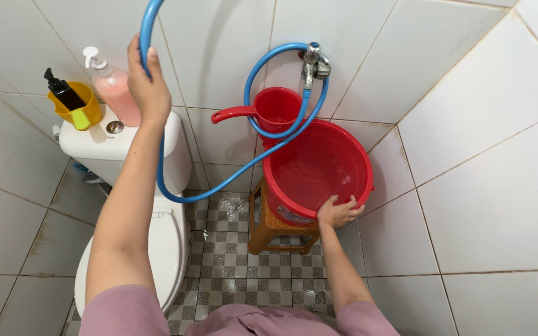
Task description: The person rinses a toilet and the bathroom floor using a handheld water hose.
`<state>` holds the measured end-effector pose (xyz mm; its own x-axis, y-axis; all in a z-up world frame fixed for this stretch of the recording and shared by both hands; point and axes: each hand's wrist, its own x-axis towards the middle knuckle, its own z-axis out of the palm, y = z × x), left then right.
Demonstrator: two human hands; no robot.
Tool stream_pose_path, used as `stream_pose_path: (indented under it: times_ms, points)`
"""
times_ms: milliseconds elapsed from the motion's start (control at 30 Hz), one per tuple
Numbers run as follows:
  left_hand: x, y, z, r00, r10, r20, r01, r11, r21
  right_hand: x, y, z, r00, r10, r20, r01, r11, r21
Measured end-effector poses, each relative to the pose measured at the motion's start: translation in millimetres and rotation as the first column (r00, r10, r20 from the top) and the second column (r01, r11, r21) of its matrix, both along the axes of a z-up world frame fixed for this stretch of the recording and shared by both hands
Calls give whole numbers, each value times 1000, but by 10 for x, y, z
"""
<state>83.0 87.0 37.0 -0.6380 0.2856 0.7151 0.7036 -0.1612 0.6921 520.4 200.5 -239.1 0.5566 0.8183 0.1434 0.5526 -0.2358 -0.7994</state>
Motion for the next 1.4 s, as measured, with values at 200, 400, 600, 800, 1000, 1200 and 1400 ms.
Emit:
stream_pose_path:
  times_ms: [200,400,600,800,1000,1200,1400]
  points:
    - [-231,-276,-150,993,108,49,-105,992,-63,11,3,-13,1000,8,20,-9,1000,15]
    - [-466,-471,-284,980,198,4,-198,980,1,11,-4,8,1000,20,9,-20,1000,-3]
    - [-465,-668,-164,964,260,54,-266,950,163,4,-29,39,1000,20,-2,-20,1000,10]
    - [-394,-511,40,955,296,4,-286,921,266,4,-15,5,1000,0,28,0,1000,-4]
    - [46,-78,221,967,245,-75,-232,961,148,6,-4,-18,999,0,40,-1,1000,16]
    - [640,529,154,995,65,-79,-65,998,6,5,-14,-3,1000,-1,17,1,1000,10]
    - [1077,898,67,991,-49,-123,44,998,-42,6,-18,7,1000,10,-7,-10,1000,-3]
